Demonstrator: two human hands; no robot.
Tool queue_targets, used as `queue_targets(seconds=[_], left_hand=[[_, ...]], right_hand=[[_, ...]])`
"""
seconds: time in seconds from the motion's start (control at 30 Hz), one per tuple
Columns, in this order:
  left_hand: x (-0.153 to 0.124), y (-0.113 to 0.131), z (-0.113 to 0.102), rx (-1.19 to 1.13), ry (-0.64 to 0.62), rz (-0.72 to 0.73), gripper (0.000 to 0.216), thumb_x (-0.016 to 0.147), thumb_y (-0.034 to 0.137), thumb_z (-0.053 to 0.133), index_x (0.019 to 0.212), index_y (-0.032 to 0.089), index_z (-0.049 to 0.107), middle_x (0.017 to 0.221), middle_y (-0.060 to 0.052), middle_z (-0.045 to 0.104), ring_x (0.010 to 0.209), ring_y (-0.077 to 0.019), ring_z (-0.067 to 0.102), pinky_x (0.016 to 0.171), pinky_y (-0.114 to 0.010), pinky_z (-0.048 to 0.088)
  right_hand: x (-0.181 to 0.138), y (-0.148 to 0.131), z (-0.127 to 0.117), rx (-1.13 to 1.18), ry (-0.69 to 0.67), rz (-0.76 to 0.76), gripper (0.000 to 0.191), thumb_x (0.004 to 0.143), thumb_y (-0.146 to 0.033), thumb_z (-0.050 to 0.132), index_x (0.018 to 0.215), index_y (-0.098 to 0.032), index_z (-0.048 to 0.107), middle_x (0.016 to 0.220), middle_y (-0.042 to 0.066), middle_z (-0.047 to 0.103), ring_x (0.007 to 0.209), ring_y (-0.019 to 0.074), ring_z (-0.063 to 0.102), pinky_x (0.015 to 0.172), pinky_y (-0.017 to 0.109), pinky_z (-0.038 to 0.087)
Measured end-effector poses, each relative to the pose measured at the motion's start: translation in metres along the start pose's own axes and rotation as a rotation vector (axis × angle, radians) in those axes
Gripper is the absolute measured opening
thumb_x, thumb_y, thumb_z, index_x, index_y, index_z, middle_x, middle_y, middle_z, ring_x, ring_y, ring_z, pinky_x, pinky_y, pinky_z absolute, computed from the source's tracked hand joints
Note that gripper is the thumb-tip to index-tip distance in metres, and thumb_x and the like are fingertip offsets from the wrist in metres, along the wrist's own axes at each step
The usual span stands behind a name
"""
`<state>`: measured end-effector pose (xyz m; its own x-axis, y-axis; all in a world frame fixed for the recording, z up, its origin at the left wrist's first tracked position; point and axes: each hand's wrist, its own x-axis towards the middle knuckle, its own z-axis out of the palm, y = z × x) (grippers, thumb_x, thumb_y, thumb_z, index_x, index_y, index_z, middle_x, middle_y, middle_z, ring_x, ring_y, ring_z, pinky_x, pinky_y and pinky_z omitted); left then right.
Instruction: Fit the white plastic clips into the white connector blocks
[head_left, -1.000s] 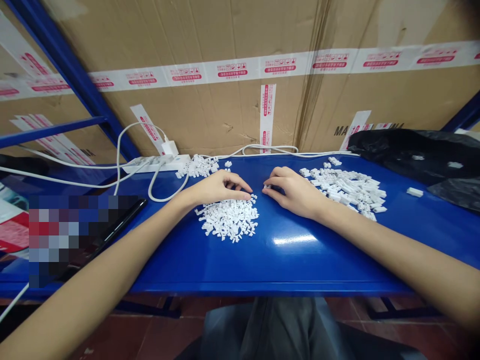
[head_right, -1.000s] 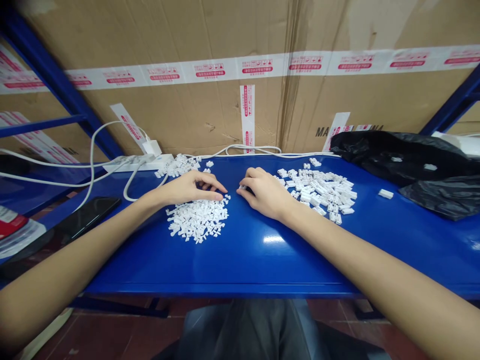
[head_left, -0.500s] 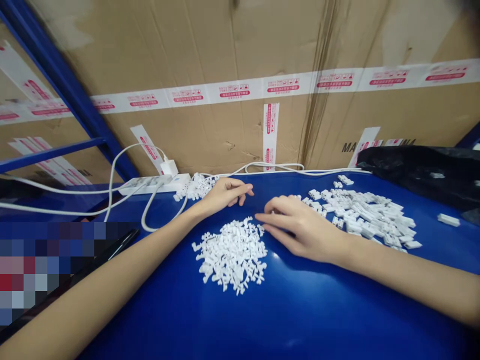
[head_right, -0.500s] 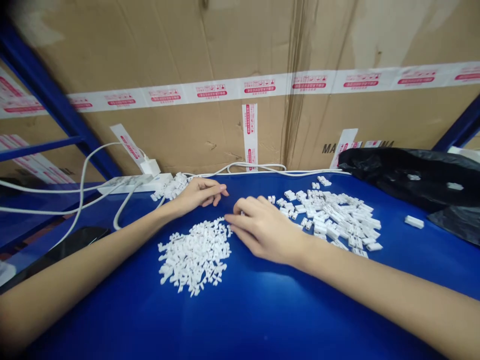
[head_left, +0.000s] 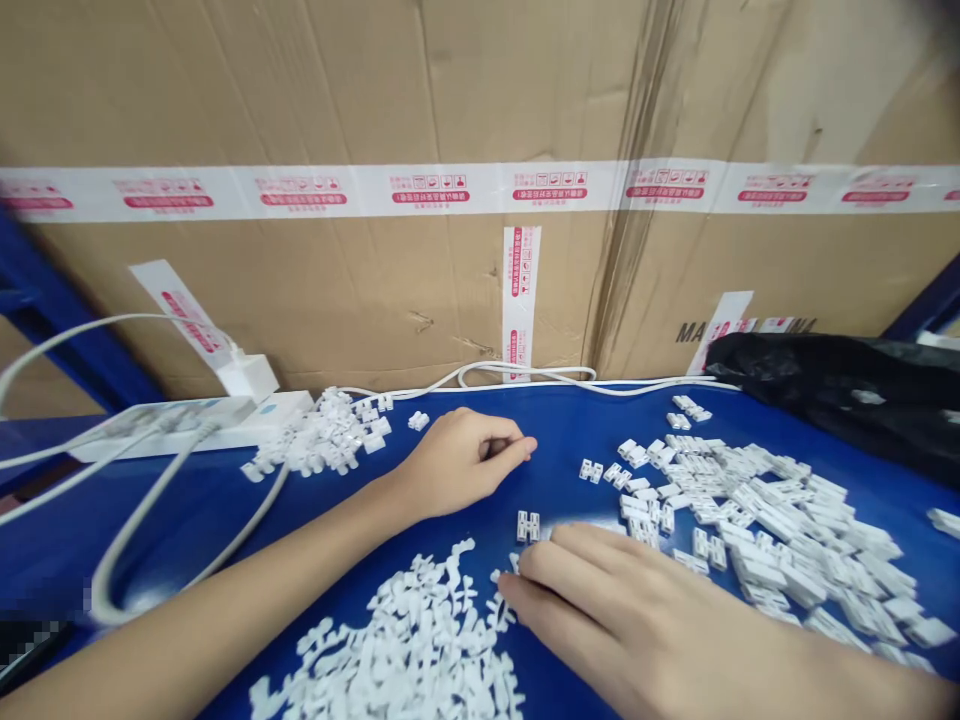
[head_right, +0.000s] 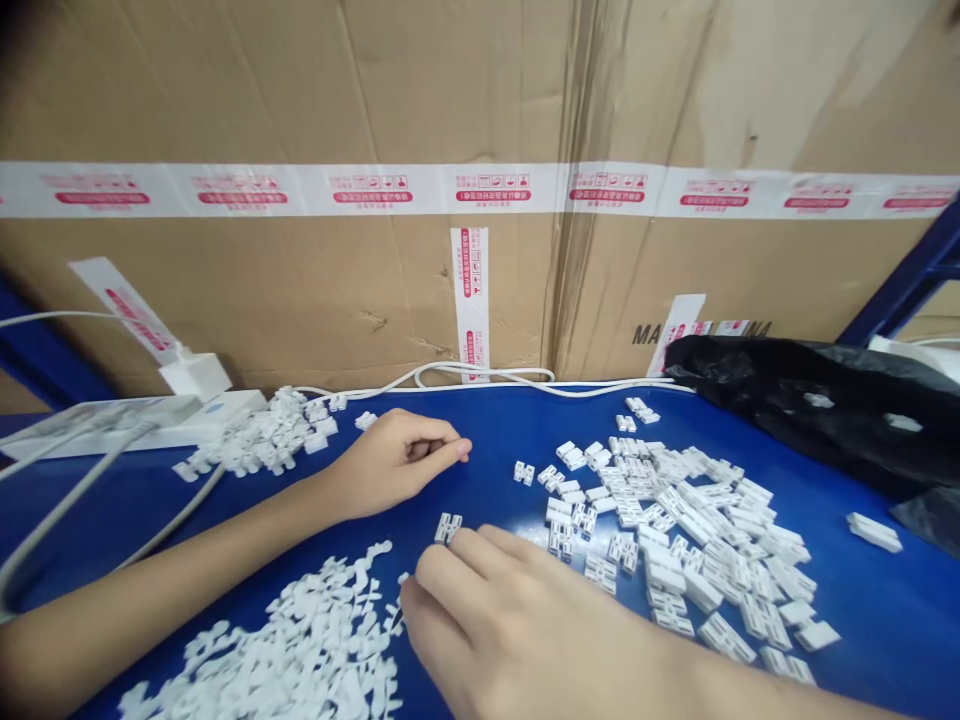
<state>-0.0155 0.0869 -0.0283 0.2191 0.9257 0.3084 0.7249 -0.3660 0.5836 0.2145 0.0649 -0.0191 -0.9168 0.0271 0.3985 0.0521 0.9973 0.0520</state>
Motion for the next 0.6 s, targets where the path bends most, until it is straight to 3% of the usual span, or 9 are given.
queue_targets(seconds=[0.1,0.23,0.4,0.6], left_hand=[[0.006,0.001,0.001,0.052,-0.015,0.012,0.031,0.097,0.041,0.057,0.082,0.020,0.074,0.053,0.006,0.050,0.049,-0.0078,0.040,0.053,-0.023,0.027],[0.023,0.000,0.007,0.030,-0.058,0.037,0.029,0.095,0.042,0.059,0.081,0.020,0.072,0.050,0.008,0.042,0.049,-0.0078,0.037,0.054,-0.023,0.027],[0.043,-0.001,0.015,0.067,-0.041,0.114,0.028,0.095,0.041,0.059,0.080,0.020,0.071,0.049,0.008,0.039,0.048,-0.0080,0.035,0.055,-0.023,0.029],[0.041,-0.001,0.020,0.120,-0.015,0.136,0.024,0.095,0.036,0.058,0.083,0.021,0.072,0.050,0.007,0.048,0.049,-0.0081,0.043,0.055,-0.024,0.029]], right_hand=[[-0.011,0.000,-0.001,0.056,0.013,0.130,0.040,0.109,-0.020,0.031,0.112,-0.016,0.070,0.103,0.009,0.069,0.086,0.0191,0.065,0.074,0.028,0.054],[-0.013,0.002,0.004,0.032,0.064,0.221,0.042,0.110,-0.030,0.029,0.130,-0.016,0.063,0.104,0.010,0.068,0.084,0.0191,0.067,0.072,0.028,0.055],[-0.012,0.005,0.006,0.131,-0.075,0.191,0.029,0.108,-0.031,0.040,0.116,-0.021,0.066,0.096,0.006,0.063,0.079,0.0166,0.064,0.067,0.026,0.053],[-0.017,0.012,0.011,0.110,-0.042,0.181,0.018,0.106,-0.023,0.045,0.105,-0.023,0.063,0.089,0.003,0.061,0.070,0.0138,0.059,0.059,0.023,0.048]])
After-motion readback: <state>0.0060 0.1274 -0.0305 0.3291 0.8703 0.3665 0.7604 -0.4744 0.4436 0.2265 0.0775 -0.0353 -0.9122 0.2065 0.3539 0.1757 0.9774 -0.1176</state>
